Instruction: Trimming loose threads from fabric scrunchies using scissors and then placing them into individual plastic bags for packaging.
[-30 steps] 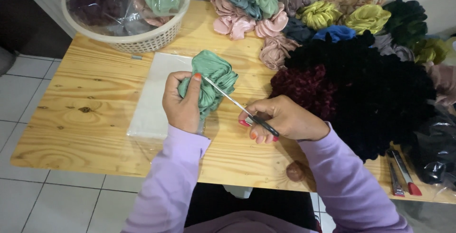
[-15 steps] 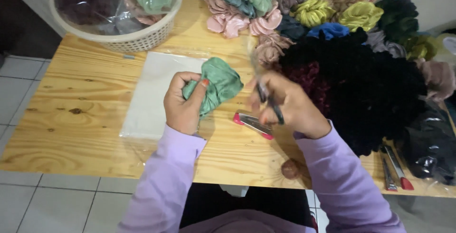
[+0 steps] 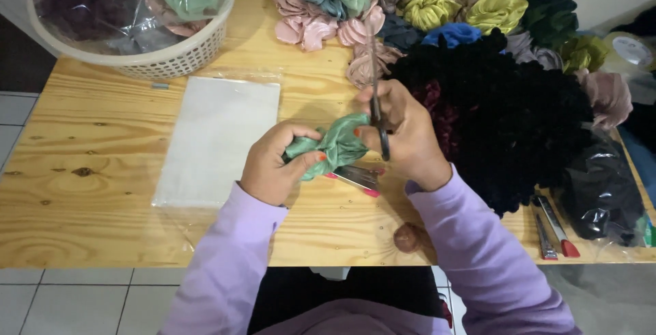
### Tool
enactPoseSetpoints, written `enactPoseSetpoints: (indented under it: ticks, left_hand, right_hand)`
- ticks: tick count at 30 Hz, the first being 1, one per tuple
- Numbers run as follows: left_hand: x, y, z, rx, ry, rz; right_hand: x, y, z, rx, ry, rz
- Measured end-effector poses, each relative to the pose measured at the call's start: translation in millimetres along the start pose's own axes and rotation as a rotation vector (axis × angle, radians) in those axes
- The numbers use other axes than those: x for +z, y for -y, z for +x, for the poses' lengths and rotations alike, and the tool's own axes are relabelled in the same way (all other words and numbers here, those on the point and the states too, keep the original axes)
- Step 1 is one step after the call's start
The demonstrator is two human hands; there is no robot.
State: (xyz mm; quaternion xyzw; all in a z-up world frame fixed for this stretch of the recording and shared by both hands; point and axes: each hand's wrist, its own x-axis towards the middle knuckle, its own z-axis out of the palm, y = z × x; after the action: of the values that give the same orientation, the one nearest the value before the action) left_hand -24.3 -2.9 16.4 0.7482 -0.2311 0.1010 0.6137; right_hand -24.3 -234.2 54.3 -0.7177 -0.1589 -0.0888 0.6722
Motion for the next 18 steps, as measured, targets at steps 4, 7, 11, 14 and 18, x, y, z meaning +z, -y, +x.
enactPoseSetpoints:
  ticks: [4,7,11,14,18]
  left_hand:
    - [-5,3,0,0.060,-0.052,0.037]
    - [-6,-2,0,-0.033,-0.093,0.037]
    - [-2,-7,-3,-0.130,0.001,-0.003]
    - [2,-19,0,-0.121,0.104,-0.117]
    - [1,0,-1,-0.006,0.100,0.036]
  right_hand:
    - [-4,4,1,-0.029,0.037,-0.034]
    - [5,12,-4,-0.028,0.057,-0.061]
    - [25,20,-13,-0.040,0.087,-0.131]
    - [29,20,-14,-0.049,0.067,-0.217]
    - [28,11,-16,-0.036,0.109,-0.056]
